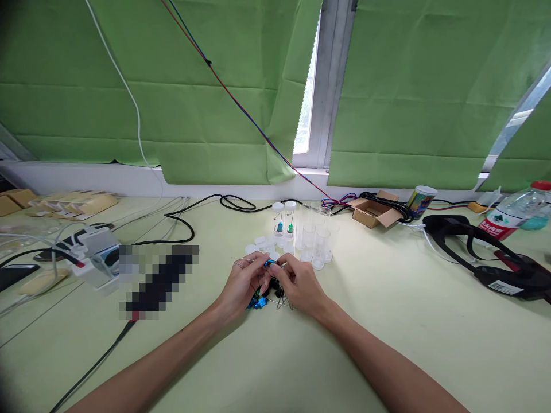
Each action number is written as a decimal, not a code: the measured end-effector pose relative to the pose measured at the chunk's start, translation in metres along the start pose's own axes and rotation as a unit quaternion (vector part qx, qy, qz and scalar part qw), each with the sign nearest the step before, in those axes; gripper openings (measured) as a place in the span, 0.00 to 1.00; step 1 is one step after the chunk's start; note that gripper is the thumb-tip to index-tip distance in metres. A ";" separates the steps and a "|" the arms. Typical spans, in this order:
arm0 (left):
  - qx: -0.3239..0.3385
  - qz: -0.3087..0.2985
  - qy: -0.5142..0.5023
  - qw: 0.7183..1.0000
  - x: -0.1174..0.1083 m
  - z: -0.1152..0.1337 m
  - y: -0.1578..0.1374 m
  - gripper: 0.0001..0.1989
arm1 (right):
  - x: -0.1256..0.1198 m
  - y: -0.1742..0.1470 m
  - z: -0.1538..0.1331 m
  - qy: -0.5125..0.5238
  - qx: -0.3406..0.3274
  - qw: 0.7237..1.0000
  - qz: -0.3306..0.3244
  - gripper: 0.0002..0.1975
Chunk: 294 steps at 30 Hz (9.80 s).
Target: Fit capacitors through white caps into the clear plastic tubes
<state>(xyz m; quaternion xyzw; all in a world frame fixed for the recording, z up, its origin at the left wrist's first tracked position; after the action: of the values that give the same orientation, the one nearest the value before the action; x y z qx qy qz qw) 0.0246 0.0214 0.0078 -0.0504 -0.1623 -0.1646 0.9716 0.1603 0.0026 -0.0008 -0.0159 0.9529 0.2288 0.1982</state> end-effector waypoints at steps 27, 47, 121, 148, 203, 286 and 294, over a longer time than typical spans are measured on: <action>0.000 0.009 0.002 1.000 0.002 0.003 -0.001 0.16 | 0.000 0.001 -0.002 0.001 0.004 1.000 0.003 0.11; 0.004 -0.016 0.022 1.000 0.000 -0.003 0.001 0.15 | 0.001 0.003 -0.003 -0.015 -0.003 1.000 0.009 0.23; 0.000 -0.006 -0.017 1.000 -0.002 -0.001 0.002 0.14 | 0.000 0.000 -0.005 0.063 -0.012 0.998 0.009 0.08; -0.010 0.004 -0.005 1.000 0.000 0.001 0.001 0.15 | -0.002 0.001 -0.003 0.020 -0.002 1.000 0.016 0.08; 0.007 -0.060 -0.032 0.998 0.001 0.005 0.002 0.15 | -0.002 0.004 0.003 0.098 0.066 0.992 0.032 0.19; 0.026 0.080 0.086 0.993 -0.019 0.001 0.014 0.16 | 0.003 0.005 0.018 -0.152 -0.027 0.984 -0.093 0.15; 0.010 0.072 0.046 0.996 -0.018 0.000 0.014 0.17 | 0.001 0.007 0.015 -0.133 -0.028 0.988 -0.075 0.14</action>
<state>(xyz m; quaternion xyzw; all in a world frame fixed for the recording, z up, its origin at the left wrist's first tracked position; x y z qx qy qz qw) 0.0129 0.0397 0.0010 -0.0446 -0.1152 -0.0946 0.9878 0.1640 0.0157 -0.0107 -0.0623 0.9075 0.2395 0.3395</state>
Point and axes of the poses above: each hand's wrist, its own y-axis towards the middle knuckle, its own x-axis out of the palm, z = x × y, the point moved 4 cm from there along y, towards the middle knuckle, and after that the axes turned 3 degrees about y, right-handed, at the moved point
